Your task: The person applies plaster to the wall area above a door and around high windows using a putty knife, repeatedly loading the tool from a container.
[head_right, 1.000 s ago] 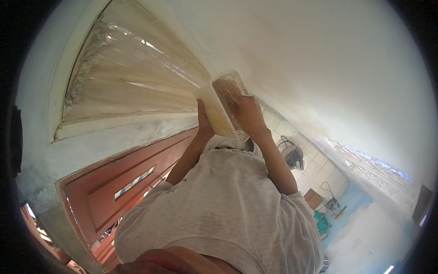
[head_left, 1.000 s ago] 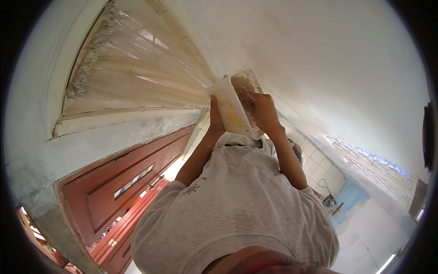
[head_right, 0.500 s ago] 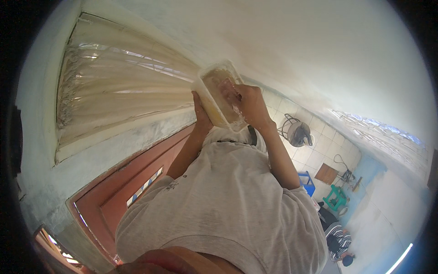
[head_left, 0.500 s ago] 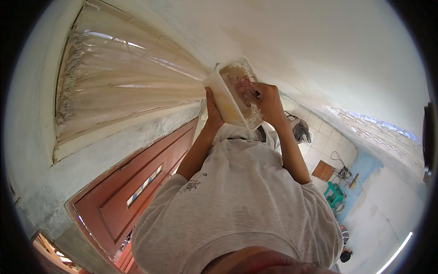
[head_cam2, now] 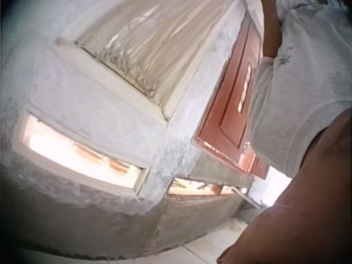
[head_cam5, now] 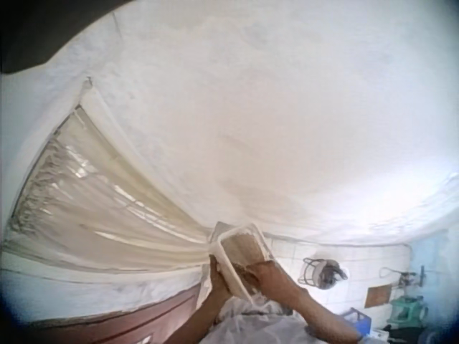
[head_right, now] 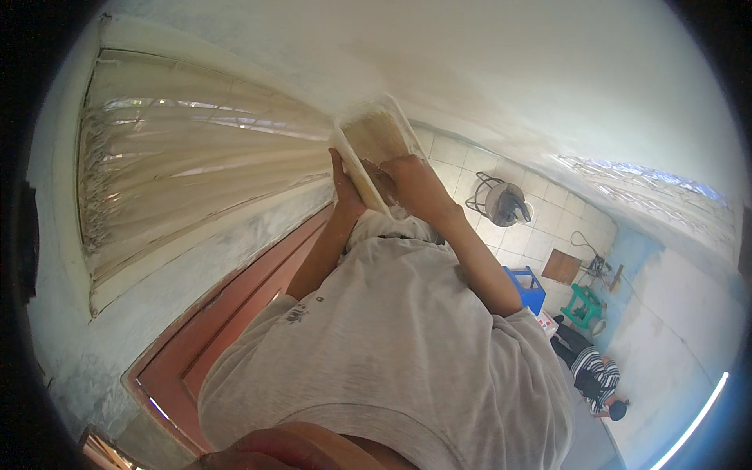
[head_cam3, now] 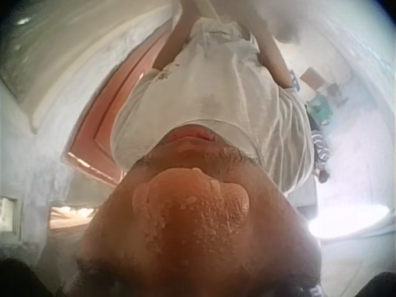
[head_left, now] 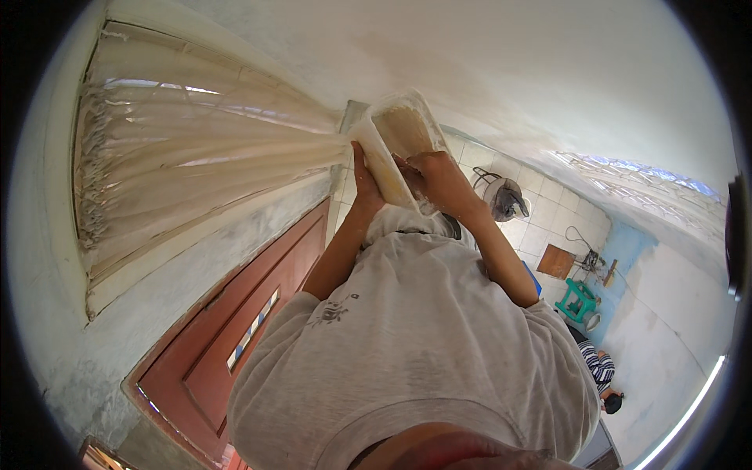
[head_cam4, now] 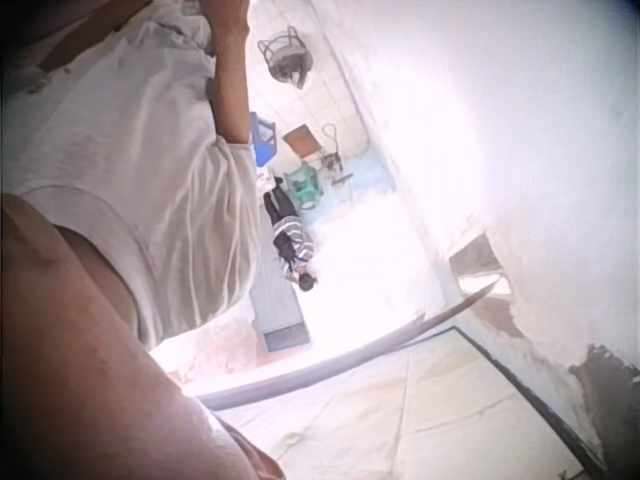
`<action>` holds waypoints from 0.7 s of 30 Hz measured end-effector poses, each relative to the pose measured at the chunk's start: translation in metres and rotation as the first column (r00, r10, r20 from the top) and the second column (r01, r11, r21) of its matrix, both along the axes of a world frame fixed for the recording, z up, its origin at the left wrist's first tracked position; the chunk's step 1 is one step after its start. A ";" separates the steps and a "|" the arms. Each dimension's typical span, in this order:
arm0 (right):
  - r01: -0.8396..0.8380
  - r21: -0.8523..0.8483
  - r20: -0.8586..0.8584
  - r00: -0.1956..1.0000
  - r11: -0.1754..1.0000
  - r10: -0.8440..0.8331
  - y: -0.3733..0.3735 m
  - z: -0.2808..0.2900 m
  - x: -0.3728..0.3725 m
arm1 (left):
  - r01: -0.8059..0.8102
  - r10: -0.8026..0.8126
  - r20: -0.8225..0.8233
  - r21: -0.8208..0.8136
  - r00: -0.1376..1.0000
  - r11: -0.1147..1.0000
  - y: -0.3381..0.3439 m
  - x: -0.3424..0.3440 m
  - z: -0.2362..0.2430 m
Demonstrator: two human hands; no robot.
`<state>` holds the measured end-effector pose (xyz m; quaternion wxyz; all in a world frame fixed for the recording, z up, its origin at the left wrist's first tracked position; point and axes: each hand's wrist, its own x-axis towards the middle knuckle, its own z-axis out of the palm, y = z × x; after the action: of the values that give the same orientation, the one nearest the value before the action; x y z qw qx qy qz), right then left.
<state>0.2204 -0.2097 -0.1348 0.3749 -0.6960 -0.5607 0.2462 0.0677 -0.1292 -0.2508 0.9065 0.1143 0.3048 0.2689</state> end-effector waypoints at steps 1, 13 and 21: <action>-0.051 -0.067 -0.004 0.999 0.996 0.051 0.000 0.000 0.001 | -0.001 0.002 -0.038 0.025 0.999 1.000 0.001 0.001 -0.005; 0.196 0.163 0.005 0.980 0.967 -0.200 -0.005 0.063 0.041 | -0.141 0.155 -0.034 0.250 0.987 0.958 0.000 0.025 0.022; 0.009 0.022 0.091 0.996 1.000 -0.011 -0.015 0.043 0.040 | -0.095 0.122 -0.066 0.313 0.990 0.945 -0.003 0.035 0.018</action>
<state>0.2605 -0.2251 -0.0913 0.3579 -0.7051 -0.5764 0.2063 0.1025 -0.1317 -0.2332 0.8476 0.2492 0.3025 0.3578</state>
